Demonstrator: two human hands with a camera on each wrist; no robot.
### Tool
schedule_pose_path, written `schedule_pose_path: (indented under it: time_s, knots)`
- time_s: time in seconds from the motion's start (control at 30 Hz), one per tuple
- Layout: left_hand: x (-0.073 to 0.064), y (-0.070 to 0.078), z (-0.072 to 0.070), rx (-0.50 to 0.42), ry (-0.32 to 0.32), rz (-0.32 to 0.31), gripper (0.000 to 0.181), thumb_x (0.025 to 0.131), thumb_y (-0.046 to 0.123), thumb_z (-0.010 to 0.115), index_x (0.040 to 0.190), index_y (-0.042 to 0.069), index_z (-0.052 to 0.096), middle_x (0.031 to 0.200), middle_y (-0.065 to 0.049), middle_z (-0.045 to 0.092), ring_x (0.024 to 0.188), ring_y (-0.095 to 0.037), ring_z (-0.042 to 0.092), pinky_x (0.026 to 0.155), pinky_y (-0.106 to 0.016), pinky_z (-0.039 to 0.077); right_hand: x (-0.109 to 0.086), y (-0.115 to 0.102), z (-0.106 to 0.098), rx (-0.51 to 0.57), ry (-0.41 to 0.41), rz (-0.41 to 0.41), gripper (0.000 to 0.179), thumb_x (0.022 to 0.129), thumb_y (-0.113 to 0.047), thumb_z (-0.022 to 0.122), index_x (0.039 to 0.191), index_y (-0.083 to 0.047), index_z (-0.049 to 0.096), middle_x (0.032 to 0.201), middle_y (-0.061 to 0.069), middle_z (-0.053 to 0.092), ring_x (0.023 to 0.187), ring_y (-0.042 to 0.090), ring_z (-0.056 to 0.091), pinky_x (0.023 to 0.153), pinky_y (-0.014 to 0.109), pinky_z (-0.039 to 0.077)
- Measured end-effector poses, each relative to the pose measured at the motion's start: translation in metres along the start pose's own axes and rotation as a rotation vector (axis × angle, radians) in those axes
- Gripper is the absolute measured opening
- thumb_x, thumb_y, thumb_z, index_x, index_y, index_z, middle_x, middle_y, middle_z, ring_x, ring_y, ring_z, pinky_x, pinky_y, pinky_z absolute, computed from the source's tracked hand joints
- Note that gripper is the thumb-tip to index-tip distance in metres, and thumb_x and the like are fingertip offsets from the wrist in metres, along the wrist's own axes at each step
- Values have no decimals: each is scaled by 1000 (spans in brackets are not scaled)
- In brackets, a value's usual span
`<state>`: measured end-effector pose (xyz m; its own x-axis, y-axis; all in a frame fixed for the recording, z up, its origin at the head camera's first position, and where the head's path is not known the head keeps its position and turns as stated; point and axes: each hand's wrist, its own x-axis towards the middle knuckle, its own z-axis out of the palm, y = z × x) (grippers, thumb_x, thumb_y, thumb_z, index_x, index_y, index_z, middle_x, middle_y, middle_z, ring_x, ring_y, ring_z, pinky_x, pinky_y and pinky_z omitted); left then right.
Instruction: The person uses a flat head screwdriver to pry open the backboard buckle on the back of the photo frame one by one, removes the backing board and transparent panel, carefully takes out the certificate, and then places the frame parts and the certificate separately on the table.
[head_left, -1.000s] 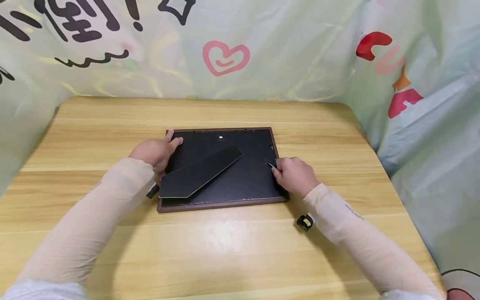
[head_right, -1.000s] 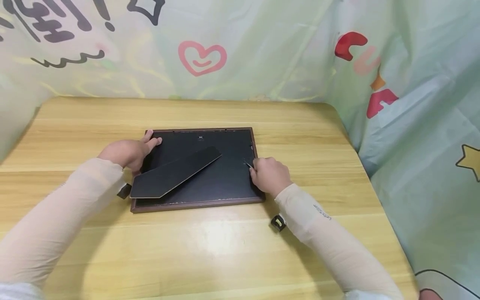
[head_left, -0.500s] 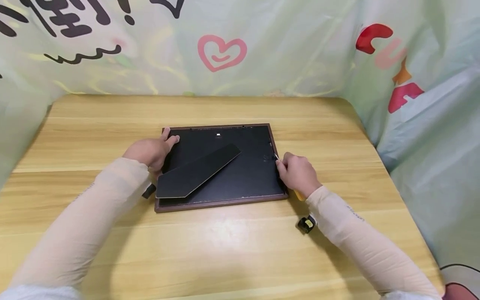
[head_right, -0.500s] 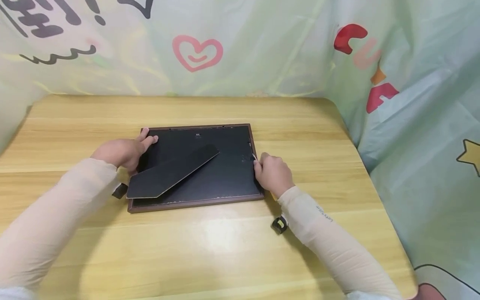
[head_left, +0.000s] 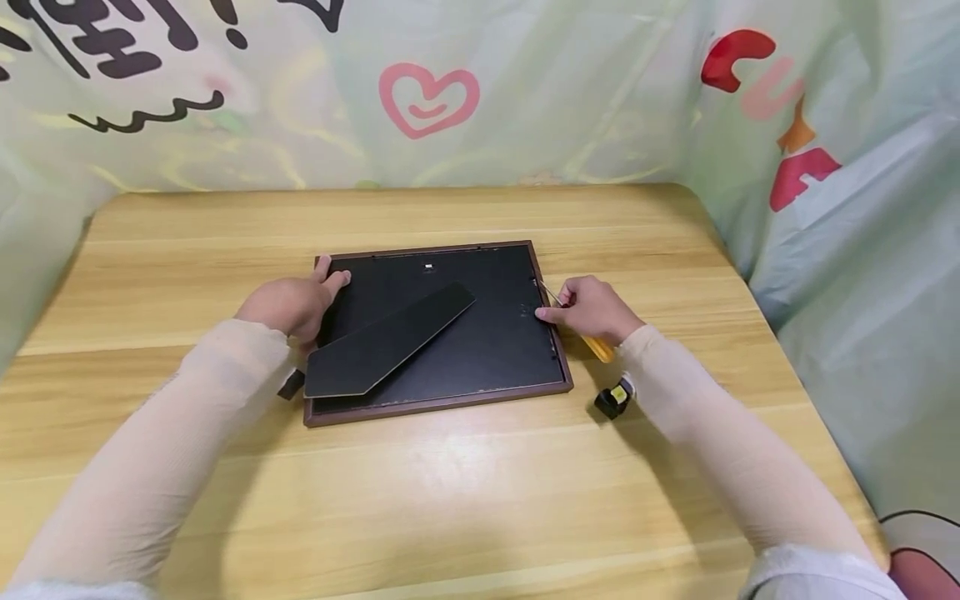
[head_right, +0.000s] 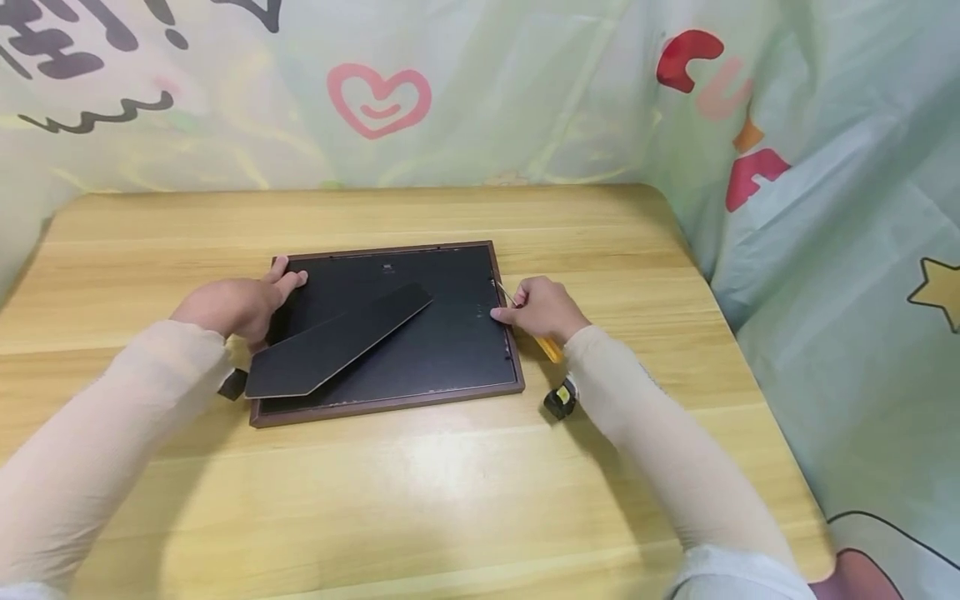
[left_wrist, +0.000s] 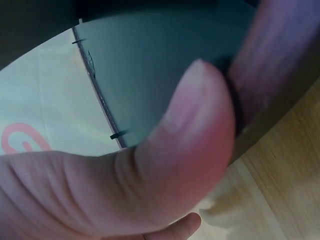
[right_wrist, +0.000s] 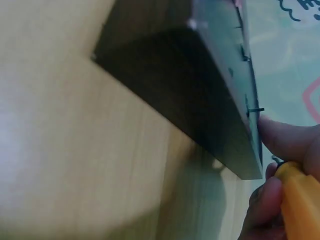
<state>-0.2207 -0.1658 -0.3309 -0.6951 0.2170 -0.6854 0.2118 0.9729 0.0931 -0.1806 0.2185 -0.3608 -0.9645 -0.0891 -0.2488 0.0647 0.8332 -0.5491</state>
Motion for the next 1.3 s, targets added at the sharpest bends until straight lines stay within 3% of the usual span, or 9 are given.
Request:
schedule_pose_path:
  time_s: [0.13, 0.37, 0.53, 0.77, 0.93, 1.3]
  knots:
    - [-1, -1, 1, 12, -10, 7, 118, 70, -17, 68, 156, 14, -7, 154, -18, -30, 66, -30, 52, 61, -40, 37, 12, -6, 1, -27, -39, -20, 38, 80, -31, 81, 76, -7, 51, 67, 2, 47, 66, 21, 46, 61, 32, 37]
    - [-1, -3, 1, 5, -23, 8, 119, 69, -19, 67, 155, 14, -8, 153, -18, -31, 69, -30, 53, 61, -40, 37, 22, -11, -5, 61, -190, -12, 34, 80, -16, 81, 79, -3, 50, 70, 3, 43, 59, 17, 45, 54, 29, 40]
    - [-2, -4, 2, -3, -29, 8, 121, 68, -20, 66, 155, 14, -9, 153, -18, -32, 79, -36, 57, 62, -40, 37, 20, -10, -5, -13, -238, -66, 39, 73, -17, 87, 80, -5, 51, 70, 2, 42, 69, 20, 43, 63, 32, 36]
    - [-2, -2, 1, 0, -19, 9, 118, 70, -19, 66, 155, 13, -9, 153, -20, -32, 67, -29, 52, 62, -40, 37, 11, -10, -8, -83, -354, -132, 49, 64, -13, 91, 86, -6, 48, 75, 4, 40, 74, 22, 41, 66, 33, 35]
    - [-1, -1, 1, 15, -26, 3, 118, 70, -18, 67, 155, 12, -9, 153, -20, -31, 66, -29, 53, 62, -40, 38, 8, -8, -7, -38, -393, -169, 53, 63, -9, 91, 89, -5, 45, 78, 4, 40, 77, 23, 40, 68, 33, 35]
    - [0, -2, 3, -11, -9, -3, 118, 70, -17, 69, 156, 14, -7, 154, -18, -29, 66, -28, 52, 62, -41, 38, 9, -11, -5, -6, -441, -148, 49, 63, 2, 85, 92, -2, 45, 74, 5, 42, 70, 22, 42, 62, 31, 36]
